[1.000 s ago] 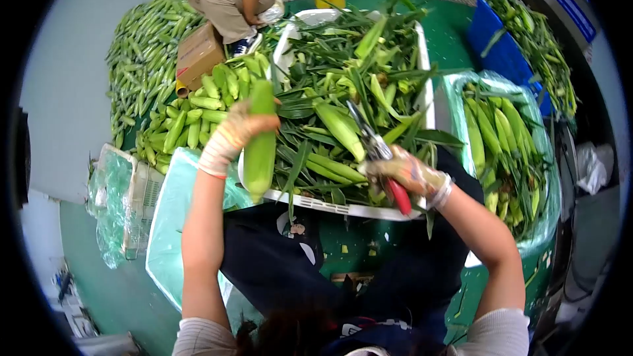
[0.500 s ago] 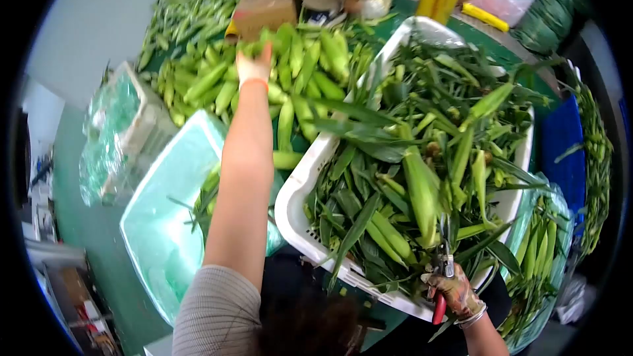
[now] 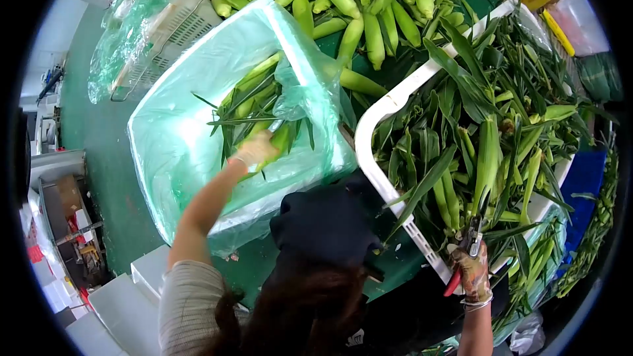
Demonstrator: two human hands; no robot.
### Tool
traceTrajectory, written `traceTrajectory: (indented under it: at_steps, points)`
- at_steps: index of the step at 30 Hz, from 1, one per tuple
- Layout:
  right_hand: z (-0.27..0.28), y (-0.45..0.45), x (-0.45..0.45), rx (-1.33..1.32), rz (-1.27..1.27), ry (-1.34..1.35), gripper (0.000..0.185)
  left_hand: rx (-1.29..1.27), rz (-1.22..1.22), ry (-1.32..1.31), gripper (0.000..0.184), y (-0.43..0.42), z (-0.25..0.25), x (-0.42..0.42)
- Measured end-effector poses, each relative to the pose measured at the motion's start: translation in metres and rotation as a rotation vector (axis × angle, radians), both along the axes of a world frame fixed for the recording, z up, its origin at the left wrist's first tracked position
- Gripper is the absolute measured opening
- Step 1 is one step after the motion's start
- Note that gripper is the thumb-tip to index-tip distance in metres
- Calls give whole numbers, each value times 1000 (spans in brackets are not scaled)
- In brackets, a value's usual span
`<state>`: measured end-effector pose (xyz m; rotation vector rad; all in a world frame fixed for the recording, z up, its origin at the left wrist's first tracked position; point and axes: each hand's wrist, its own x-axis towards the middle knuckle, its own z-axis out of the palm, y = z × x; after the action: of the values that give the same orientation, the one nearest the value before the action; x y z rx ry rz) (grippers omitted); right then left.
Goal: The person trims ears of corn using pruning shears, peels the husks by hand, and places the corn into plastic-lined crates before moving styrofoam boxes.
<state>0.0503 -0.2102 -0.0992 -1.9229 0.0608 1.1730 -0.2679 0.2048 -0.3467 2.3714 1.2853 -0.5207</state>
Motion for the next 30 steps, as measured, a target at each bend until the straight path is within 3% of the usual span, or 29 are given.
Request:
traceTrajectory:
  at_steps: [1, 4, 6, 8, 10, 12, 14, 16, 20, 21, 22, 25, 26, 28, 30]
  points:
    - [3, 5, -4, 0, 54, -32, 36, 173, -25, 12, 59, -14, -37, 0]
    - [9, -1, -9, -28, 239, -171, 40, 70, 73, -60, 75, -13, -21, 22]
    - [38, 0, -24, -64, 293, -358, 47, 75, 100, -124, 65, -7, 14, 35]
    - [43, -22, -23, -84, 405, -438, 54, -479, 443, -205, 53, 5, 75, 36]
    - [56, -33, -31, -54, 292, -402, 56, -916, 627, -721, 44, 4, 110, 1]
    - [51, -49, -34, -17, 220, -430, 55, -1205, 866, -953, 48, -8, 186, -5]
    - [51, -52, -35, 17, 258, -446, 55, -1248, 625, -1200, 53, -15, 238, -11]
    - [52, -53, -39, 47, 293, -458, 55, -1259, 581, -1305, 54, -33, 293, 14]
    - [67, -25, -63, 54, 548, -702, 72, -372, 108, -1481, 43, -49, 350, 108]
    - [82, -12, -72, 14, 577, -666, 77, -367, 124, -1591, 37, -57, 359, 140]
    - [96, -3, -82, -22, 597, -629, 81, -482, 179, -1703, 36, -76, 377, 170]
    - [76, 6, -96, 107, 506, -567, 78, -1342, 447, -1866, 41, -89, 362, 259]
    - [69, 9, -99, 149, 429, -472, 73, -1384, 407, -1833, 41, -108, 366, 277]
    - [51, 17, -99, 197, 288, -463, 66, -1379, 559, -1808, 42, -144, 365, 295]
    - [49, 25, -89, 415, 105, -528, 49, -1329, 660, -1736, 42, -167, 360, 301]
